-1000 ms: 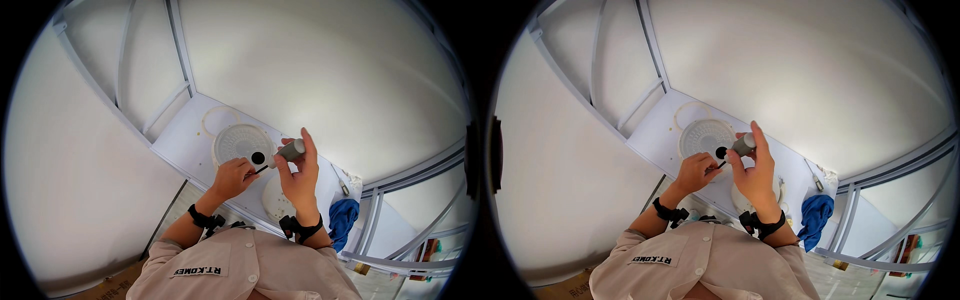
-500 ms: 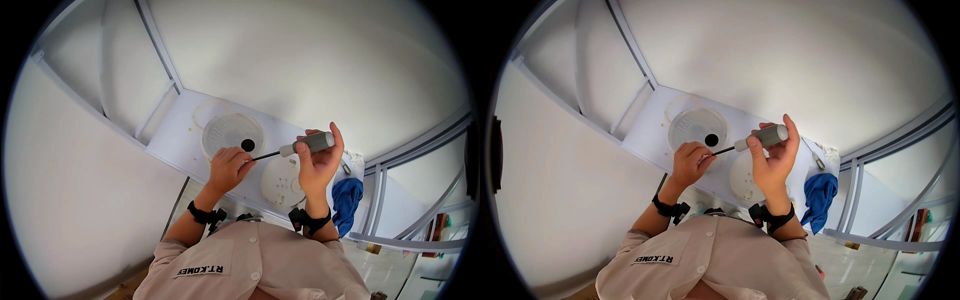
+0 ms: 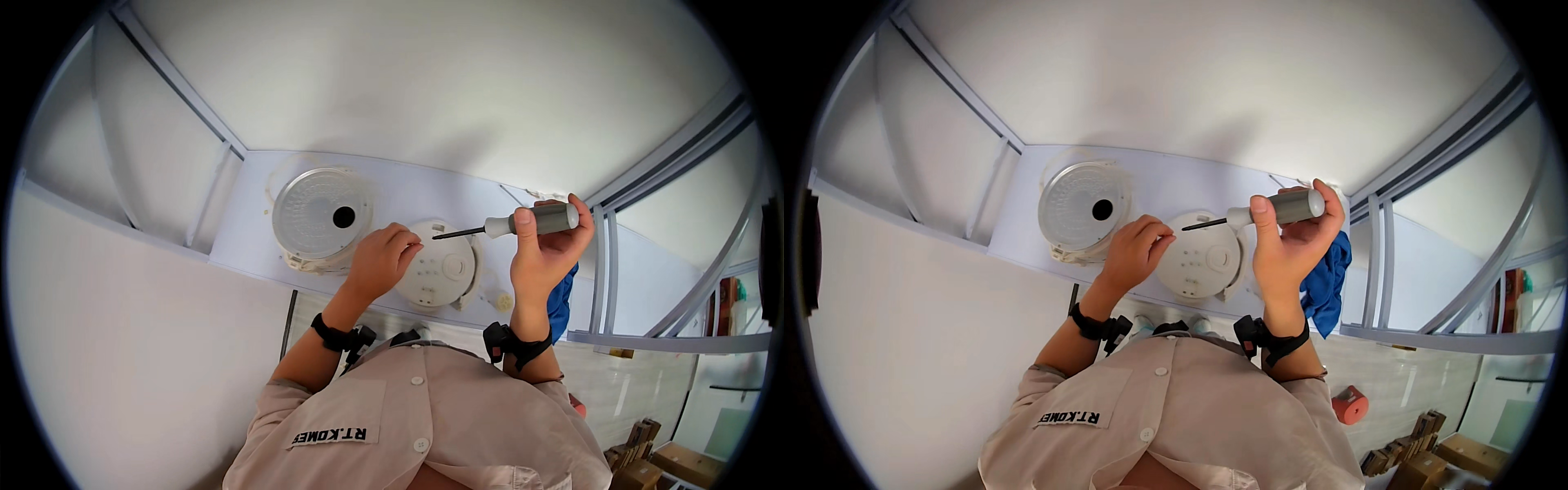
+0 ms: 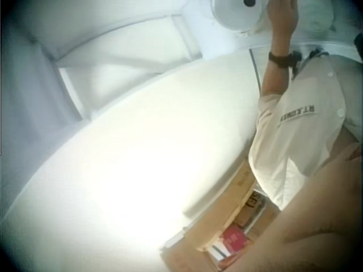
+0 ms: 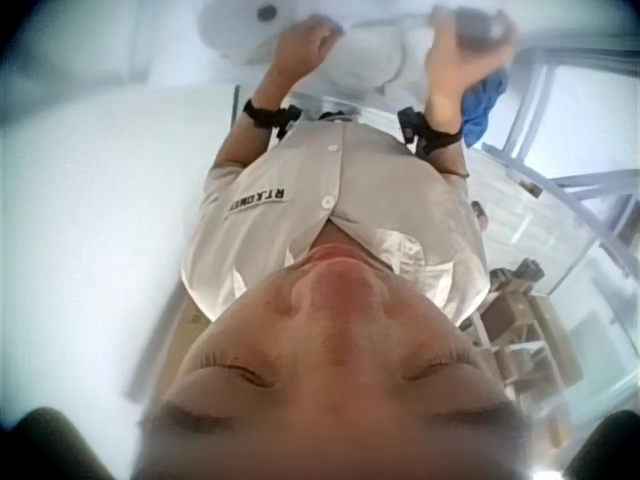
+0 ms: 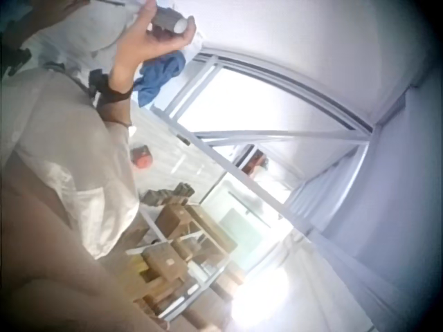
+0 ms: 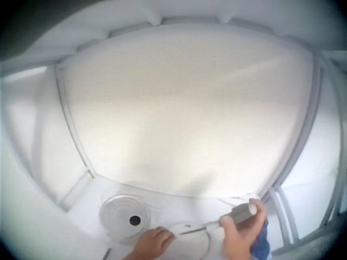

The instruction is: The person uses a screwdriver to fasten screws into a white appliance base and its lid. They then wipe the appliance with a blue cloth. The person handles the appliance parts and tools on a white workbench.

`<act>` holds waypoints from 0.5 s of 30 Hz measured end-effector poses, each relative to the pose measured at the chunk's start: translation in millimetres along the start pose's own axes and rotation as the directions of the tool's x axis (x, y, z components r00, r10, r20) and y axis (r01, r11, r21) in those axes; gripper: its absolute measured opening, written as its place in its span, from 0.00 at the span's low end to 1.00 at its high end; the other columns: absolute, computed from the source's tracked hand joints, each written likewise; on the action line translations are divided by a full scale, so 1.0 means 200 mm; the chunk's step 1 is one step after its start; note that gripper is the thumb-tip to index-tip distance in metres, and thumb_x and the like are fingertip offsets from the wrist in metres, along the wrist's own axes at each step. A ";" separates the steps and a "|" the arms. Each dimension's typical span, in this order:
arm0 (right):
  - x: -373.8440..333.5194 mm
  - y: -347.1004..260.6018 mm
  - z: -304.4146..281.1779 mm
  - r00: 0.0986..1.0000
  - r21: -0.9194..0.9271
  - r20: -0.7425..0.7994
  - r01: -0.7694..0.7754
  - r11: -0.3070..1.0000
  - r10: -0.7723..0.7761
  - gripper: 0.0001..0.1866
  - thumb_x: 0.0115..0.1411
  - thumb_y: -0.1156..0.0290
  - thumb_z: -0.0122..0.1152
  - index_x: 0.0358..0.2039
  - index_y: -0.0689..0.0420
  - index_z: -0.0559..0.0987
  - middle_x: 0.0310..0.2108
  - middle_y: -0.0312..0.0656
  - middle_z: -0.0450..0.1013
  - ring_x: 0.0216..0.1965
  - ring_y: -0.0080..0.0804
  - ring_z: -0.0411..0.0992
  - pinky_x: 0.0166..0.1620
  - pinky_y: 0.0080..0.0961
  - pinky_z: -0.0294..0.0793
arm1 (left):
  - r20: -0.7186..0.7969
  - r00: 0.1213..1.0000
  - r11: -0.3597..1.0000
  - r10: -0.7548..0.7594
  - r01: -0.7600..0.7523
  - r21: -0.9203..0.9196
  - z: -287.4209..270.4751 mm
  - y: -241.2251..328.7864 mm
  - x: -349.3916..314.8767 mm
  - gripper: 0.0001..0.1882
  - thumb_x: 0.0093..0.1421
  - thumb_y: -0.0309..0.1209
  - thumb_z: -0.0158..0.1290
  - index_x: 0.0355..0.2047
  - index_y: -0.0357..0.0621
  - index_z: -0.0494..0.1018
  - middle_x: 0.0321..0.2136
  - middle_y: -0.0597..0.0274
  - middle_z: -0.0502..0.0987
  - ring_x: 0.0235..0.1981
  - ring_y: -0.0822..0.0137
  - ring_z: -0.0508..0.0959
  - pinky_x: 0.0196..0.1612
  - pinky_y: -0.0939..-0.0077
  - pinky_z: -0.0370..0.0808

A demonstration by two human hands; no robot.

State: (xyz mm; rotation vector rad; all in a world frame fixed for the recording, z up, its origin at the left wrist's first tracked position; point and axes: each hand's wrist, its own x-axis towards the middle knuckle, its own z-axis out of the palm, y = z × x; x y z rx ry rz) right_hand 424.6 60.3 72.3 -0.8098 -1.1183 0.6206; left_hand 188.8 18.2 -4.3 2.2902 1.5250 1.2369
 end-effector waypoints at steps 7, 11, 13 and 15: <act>0.00 0.02 -0.21 0.999 0.016 0.043 -0.030 0.999 0.029 0.42 0.56 0.77 0.81 0.66 0.57 0.63 0.49 0.46 0.72 0.49 0.32 0.75 0.51 0.32 0.81 | 0.312 0.934 0.983 -0.173 0.184 -0.005 0.29 -0.09 -0.09 0.06 0.66 0.32 0.60 0.37 0.44 0.80 0.37 0.57 0.82 0.36 0.49 0.82 0.39 0.56 0.78; -0.03 0.05 -0.30 0.989 0.000 0.125 -0.077 0.997 0.076 0.42 0.56 0.78 0.81 0.66 0.58 0.64 0.50 0.46 0.73 0.50 0.31 0.75 0.51 0.30 0.82 | 0.376 0.888 0.953 -0.264 0.301 -0.043 0.42 -0.12 -0.11 0.06 0.64 0.29 0.61 0.39 0.40 0.81 0.36 0.53 0.83 0.37 0.49 0.82 0.41 0.59 0.79; -0.04 0.07 -0.33 0.988 -0.005 0.130 -0.083 0.997 0.082 0.42 0.56 0.77 0.81 0.65 0.58 0.65 0.50 0.47 0.73 0.50 0.31 0.75 0.50 0.29 0.82 | 0.377 0.889 0.953 -0.259 0.299 -0.049 0.45 -0.12 -0.11 0.06 0.64 0.28 0.60 0.40 0.40 0.81 0.36 0.53 0.83 0.37 0.49 0.83 0.41 0.59 0.79; -0.04 0.08 -0.35 0.987 -0.008 0.132 -0.093 0.996 0.093 0.42 0.55 0.77 0.82 0.65 0.58 0.65 0.49 0.47 0.73 0.50 0.30 0.75 0.50 0.29 0.83 | 0.386 0.878 0.946 -0.282 0.322 -0.042 0.48 -0.12 -0.11 0.07 0.63 0.27 0.60 0.40 0.40 0.82 0.36 0.52 0.83 0.37 0.49 0.83 0.42 0.59 0.79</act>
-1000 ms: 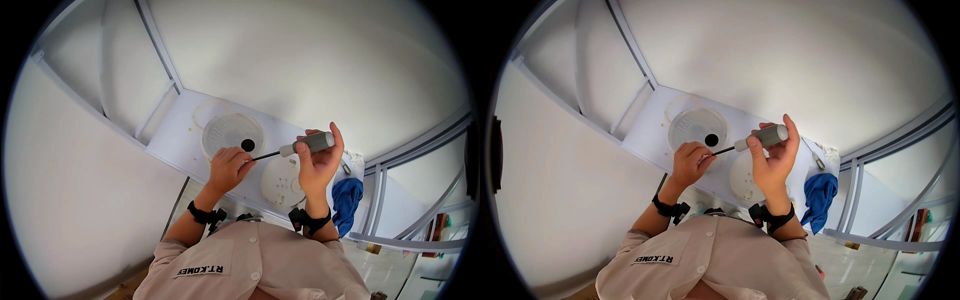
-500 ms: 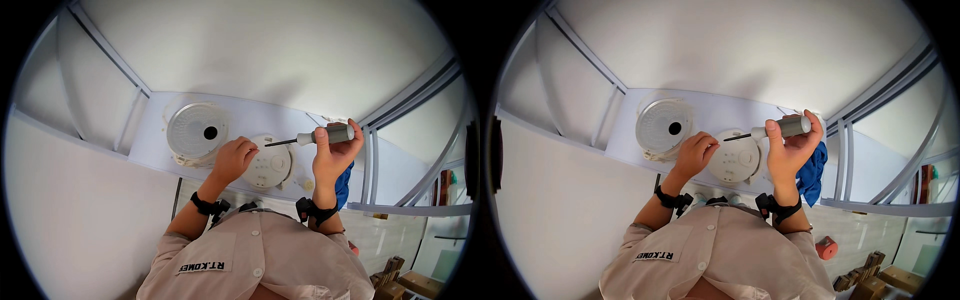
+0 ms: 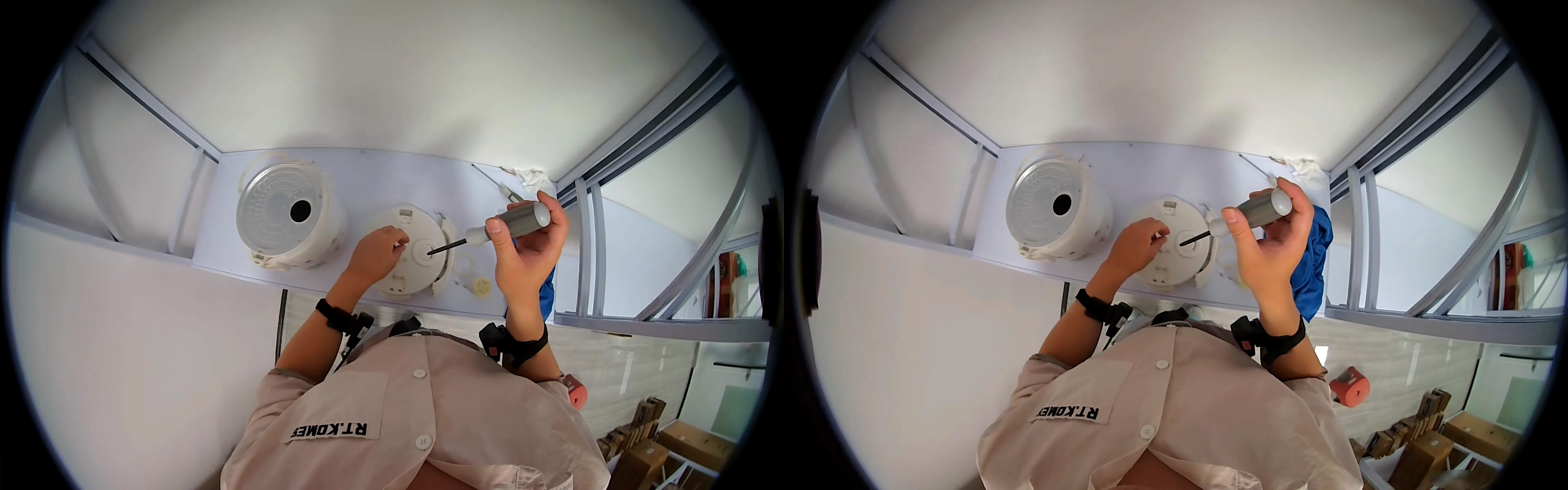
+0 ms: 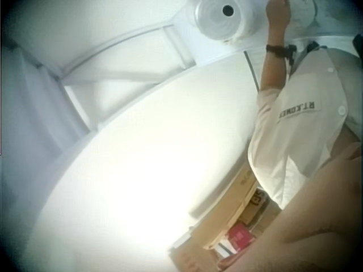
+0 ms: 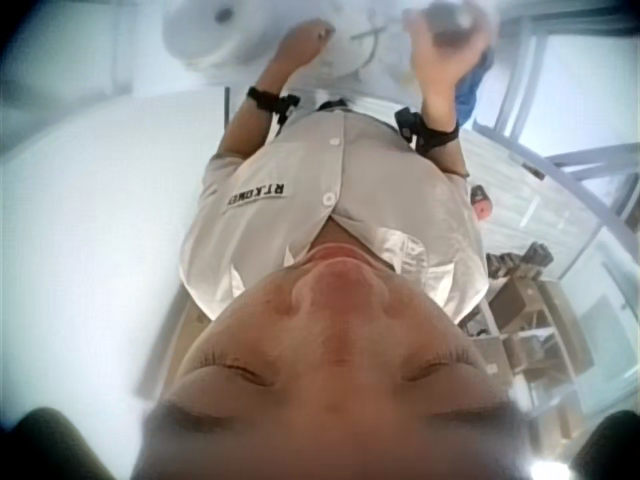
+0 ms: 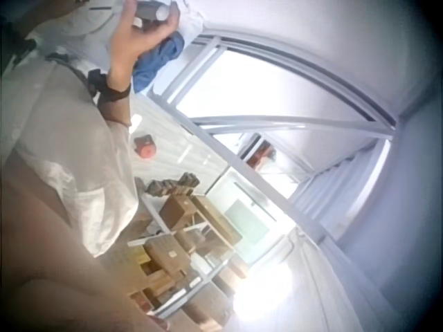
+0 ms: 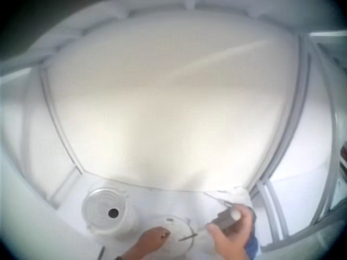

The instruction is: The person uses a screwdriver to fasten screws into a white appliance base and its lid. They then wipe the appliance with a blue cloth. The person handles the appliance parts and tools on a white workbench.

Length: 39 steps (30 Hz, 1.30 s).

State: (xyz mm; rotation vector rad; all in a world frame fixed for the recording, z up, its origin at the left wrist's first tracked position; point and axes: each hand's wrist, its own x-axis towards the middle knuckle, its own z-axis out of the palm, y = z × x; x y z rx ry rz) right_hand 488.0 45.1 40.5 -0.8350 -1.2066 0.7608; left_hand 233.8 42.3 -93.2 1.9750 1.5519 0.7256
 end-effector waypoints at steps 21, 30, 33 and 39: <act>0.02 0.02 -0.07 1.000 -0.008 0.027 0.009 1.000 -0.009 0.40 0.56 0.77 0.81 0.65 0.58 0.67 0.49 0.45 0.74 0.48 0.29 0.76 0.47 0.27 0.83 | 0.086 0.983 0.983 -0.159 0.150 0.103 0.10 -0.04 0.06 0.07 0.59 0.31 0.62 0.36 0.44 0.86 0.38 0.54 0.85 0.42 0.51 0.83 0.47 0.56 0.79; 0.04 0.05 -0.04 0.989 0.011 0.127 0.081 0.997 -0.081 0.33 0.65 0.80 0.64 0.68 0.61 0.64 0.45 0.43 0.72 0.40 0.25 0.72 0.45 0.24 0.76 | -0.093 0.996 1.000 -0.012 0.013 0.013 -0.08 0.13 0.00 0.07 0.62 0.30 0.63 0.39 0.44 0.83 0.41 0.58 0.82 0.41 0.53 0.82 0.44 0.60 0.79; 0.03 0.08 0.03 0.963 0.088 0.265 0.037 0.995 -0.059 0.32 0.66 0.82 0.57 0.69 0.61 0.62 0.43 0.42 0.70 0.39 0.24 0.70 0.44 0.23 0.73 | -0.204 0.978 0.999 0.044 -0.044 0.001 -0.21 0.21 -0.07 0.05 0.61 0.28 0.63 0.37 0.45 0.82 0.38 0.59 0.82 0.40 0.51 0.81 0.42 0.59 0.79; -0.02 0.08 0.26 0.869 -0.081 0.493 -0.003 0.997 0.042 0.30 0.60 0.83 0.59 0.65 0.59 0.71 0.43 0.43 0.72 0.43 0.30 0.72 0.49 0.29 0.75 | -0.467 0.869 0.984 0.160 -0.103 0.146 -0.47 0.26 -0.25 0.06 0.56 0.23 0.66 0.34 0.44 0.82 0.33 0.58 0.82 0.35 0.53 0.81 0.38 0.61 0.78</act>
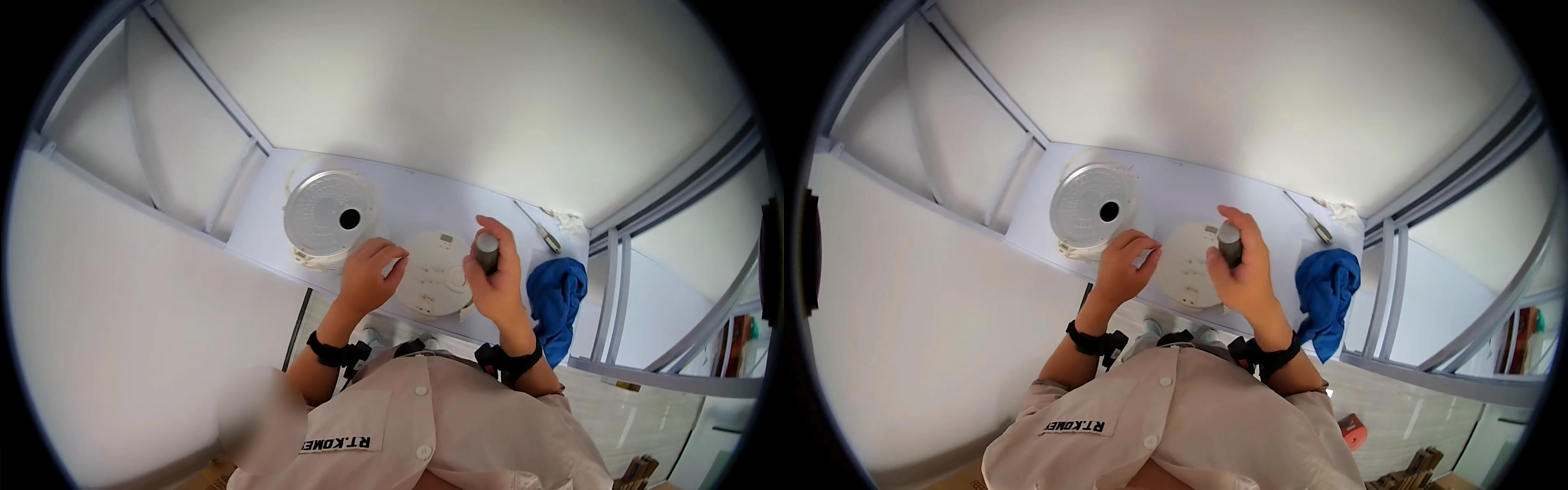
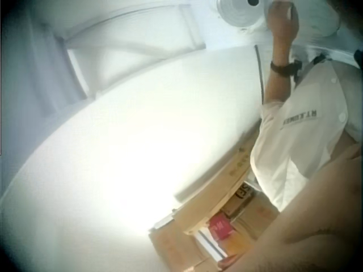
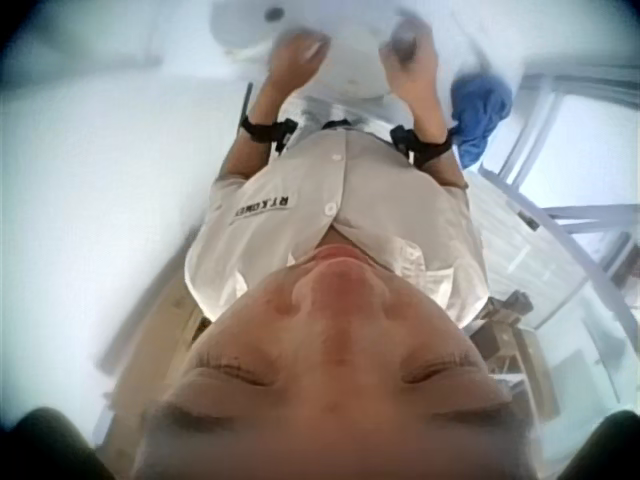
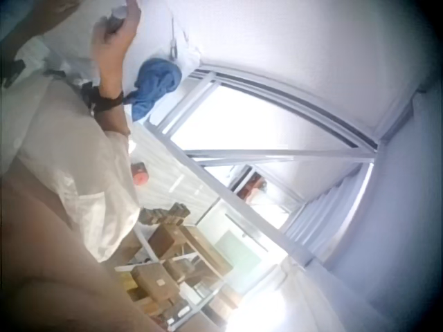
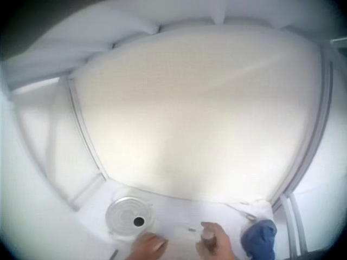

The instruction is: The person uses a screwdriver to fasten screws into a white appliance base and its lid. They then wipe the appliance with a blue cloth. The person handles the appliance parts and tools on a white workbench.

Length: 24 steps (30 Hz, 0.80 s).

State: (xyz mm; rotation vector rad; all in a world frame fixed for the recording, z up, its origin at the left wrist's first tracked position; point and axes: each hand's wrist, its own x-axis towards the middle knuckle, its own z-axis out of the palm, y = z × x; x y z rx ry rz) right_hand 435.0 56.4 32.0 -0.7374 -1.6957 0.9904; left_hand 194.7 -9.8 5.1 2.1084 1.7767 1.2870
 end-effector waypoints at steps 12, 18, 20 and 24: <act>0.15 -0.06 0.51 0.943 -0.296 0.325 0.023 0.955 0.077 0.20 0.58 0.71 0.74 0.50 0.54 0.79 0.45 0.41 0.77 0.30 0.45 0.76 0.36 0.36 0.77 | -0.142 0.988 0.977 0.062 -0.031 0.209 -0.52 -0.43 -0.06 0.14 0.48 0.25 0.71 0.36 0.46 0.83 0.42 0.60 0.83 0.45 0.53 0.80 0.51 0.58 0.75; 0.18 -0.07 0.76 0.930 -0.377 0.351 0.036 0.925 0.107 0.22 0.59 0.65 0.75 0.53 0.53 0.79 0.55 0.40 0.77 0.32 0.46 0.80 0.37 0.39 0.80 | 0.070 0.991 0.984 0.117 -0.125 0.123 -0.67 -0.59 -0.05 0.14 0.49 0.36 0.73 0.35 0.52 0.85 0.45 0.67 0.83 0.55 0.58 0.79 0.64 0.53 0.67; 0.18 -0.06 0.83 0.928 -0.427 0.349 0.032 0.903 0.132 0.23 0.59 0.63 0.75 0.54 0.52 0.79 0.58 0.41 0.76 0.34 0.47 0.81 0.38 0.40 0.81 | 0.121 0.984 0.989 0.127 -0.135 0.061 -0.69 -0.66 -0.07 0.12 0.49 0.36 0.73 0.34 0.53 0.85 0.44 0.69 0.84 0.55 0.59 0.79 0.66 0.49 0.66; 0.15 -0.05 0.94 0.938 -0.504 0.310 0.026 0.863 0.152 0.24 0.60 0.61 0.75 0.55 0.52 0.79 0.59 0.43 0.76 0.36 0.49 0.81 0.39 0.42 0.82 | 0.149 0.963 0.975 0.223 -0.219 -0.043 -0.72 -0.77 -0.07 0.10 0.48 0.32 0.73 0.33 0.53 0.86 0.42 0.71 0.84 0.54 0.59 0.79 0.65 0.51 0.65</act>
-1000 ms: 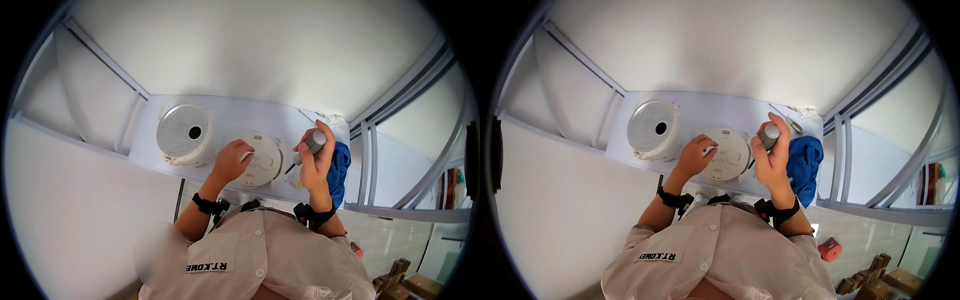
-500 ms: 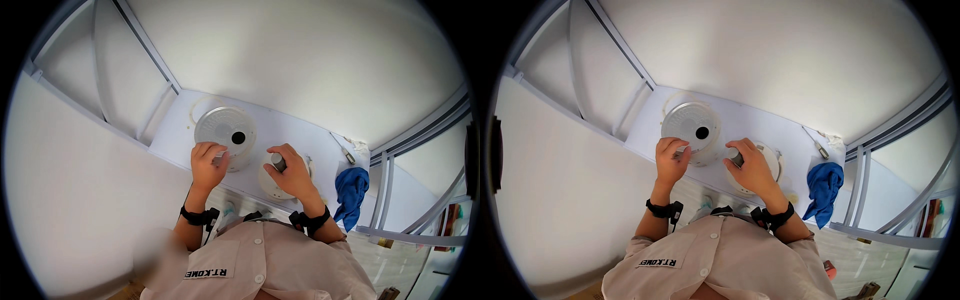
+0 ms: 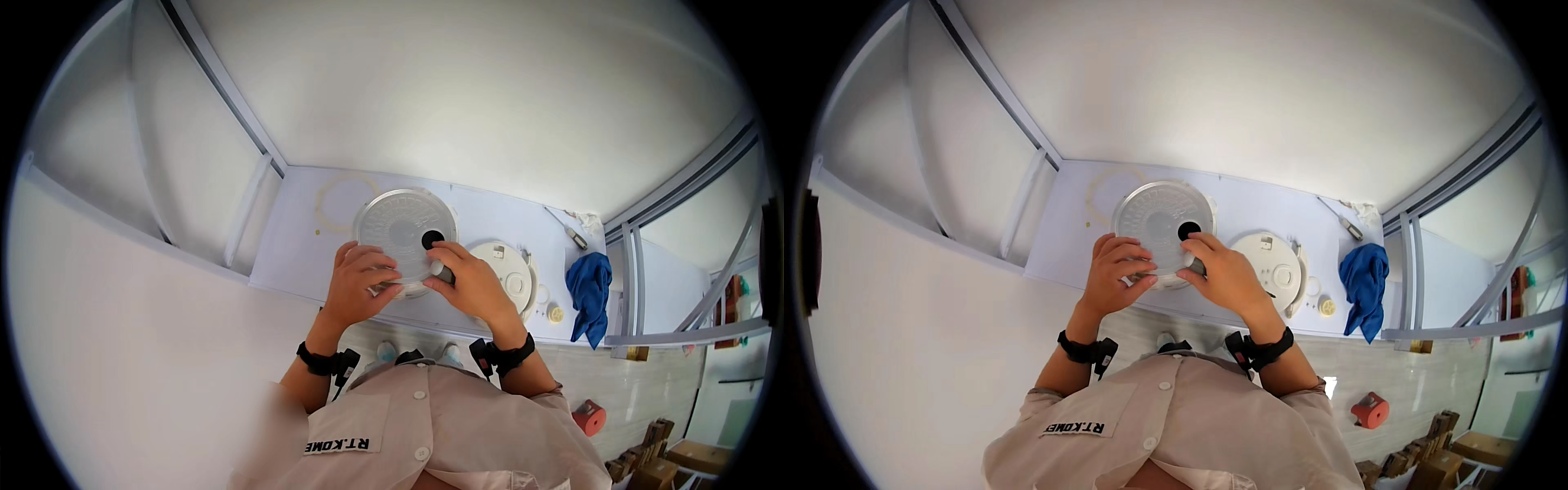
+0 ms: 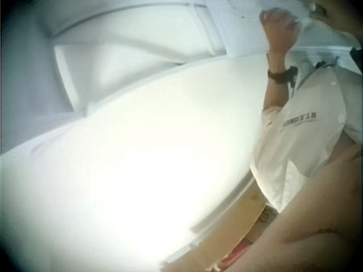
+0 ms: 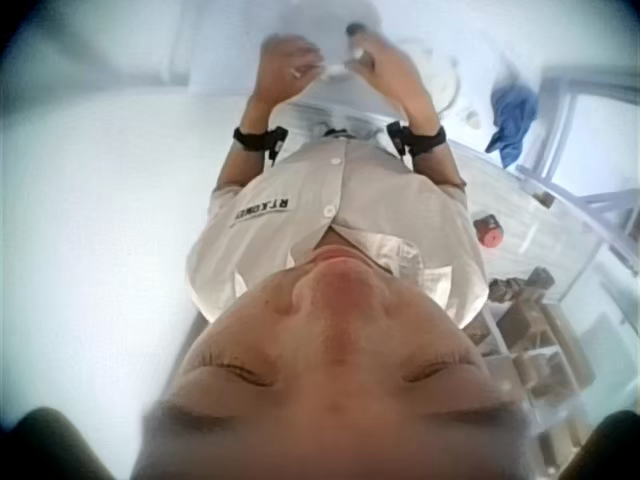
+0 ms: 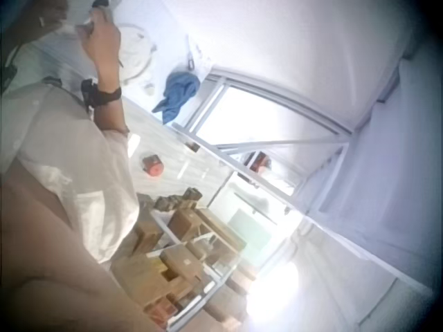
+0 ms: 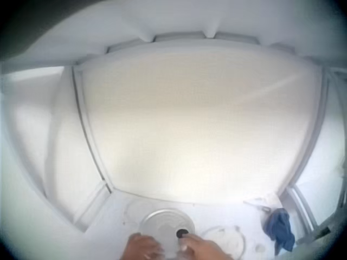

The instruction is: The person uses a screwdriver to fasten screws into a white appliance base and its lid. They then wipe the appliance with a blue cloth. The person handles the appliance parts and tools on a white workbench.

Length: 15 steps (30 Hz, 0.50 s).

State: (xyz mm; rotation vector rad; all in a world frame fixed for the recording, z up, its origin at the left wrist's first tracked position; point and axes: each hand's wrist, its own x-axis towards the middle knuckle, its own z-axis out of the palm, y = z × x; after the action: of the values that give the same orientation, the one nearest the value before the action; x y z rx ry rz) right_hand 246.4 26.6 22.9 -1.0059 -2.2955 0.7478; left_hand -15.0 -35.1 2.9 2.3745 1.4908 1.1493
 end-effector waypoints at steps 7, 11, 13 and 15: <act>0.00 -0.06 0.10 0.997 -0.031 -0.077 -0.012 0.999 0.010 0.25 0.58 0.63 0.76 0.55 0.51 0.79 0.54 0.43 0.75 0.39 0.50 0.80 0.41 0.41 0.81 | 0.035 0.999 0.995 0.025 -0.021 -0.096 -0.01 -0.05 0.02 0.05 0.53 0.30 0.70 0.30 0.52 0.84 0.37 0.73 0.83 0.52 0.63 0.80 0.68 0.50 0.59; 0.02 -0.11 0.10 0.995 0.016 -0.083 -0.060 0.998 0.061 0.25 0.58 0.63 0.77 0.55 0.50 0.79 0.53 0.43 0.75 0.38 0.49 0.79 0.41 0.39 0.80 | 0.048 0.999 0.990 0.014 -0.007 -0.144 -0.01 -0.06 0.01 0.05 0.55 0.28 0.69 0.31 0.50 0.83 0.37 0.73 0.82 0.51 0.64 0.80 0.69 0.49 0.56; 0.02 -0.13 0.10 0.992 0.017 -0.120 -0.039 0.999 0.041 0.25 0.58 0.63 0.77 0.54 0.50 0.79 0.53 0.43 0.75 0.38 0.48 0.79 0.42 0.39 0.79 | 0.036 0.999 0.986 0.011 -0.005 -0.167 -0.01 -0.07 0.02 0.05 0.55 0.27 0.68 0.32 0.50 0.83 0.37 0.72 0.82 0.51 0.64 0.80 0.70 0.48 0.56; 0.02 -0.16 0.09 0.988 0.023 -0.142 -0.056 0.998 0.059 0.25 0.57 0.64 0.78 0.54 0.50 0.79 0.53 0.43 0.75 0.41 0.48 0.78 0.43 0.39 0.79 | 0.016 1.000 0.983 0.019 -0.016 -0.184 -0.03 -0.08 0.02 0.06 0.55 0.27 0.68 0.34 0.49 0.83 0.39 0.70 0.82 0.52 0.62 0.80 0.69 0.48 0.58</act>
State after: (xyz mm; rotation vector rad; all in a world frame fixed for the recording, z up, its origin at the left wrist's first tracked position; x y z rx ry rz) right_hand 215.6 6.2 32.4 -1.0846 -2.1415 0.6964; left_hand -30.3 -26.1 1.7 2.2726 1.2985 1.2100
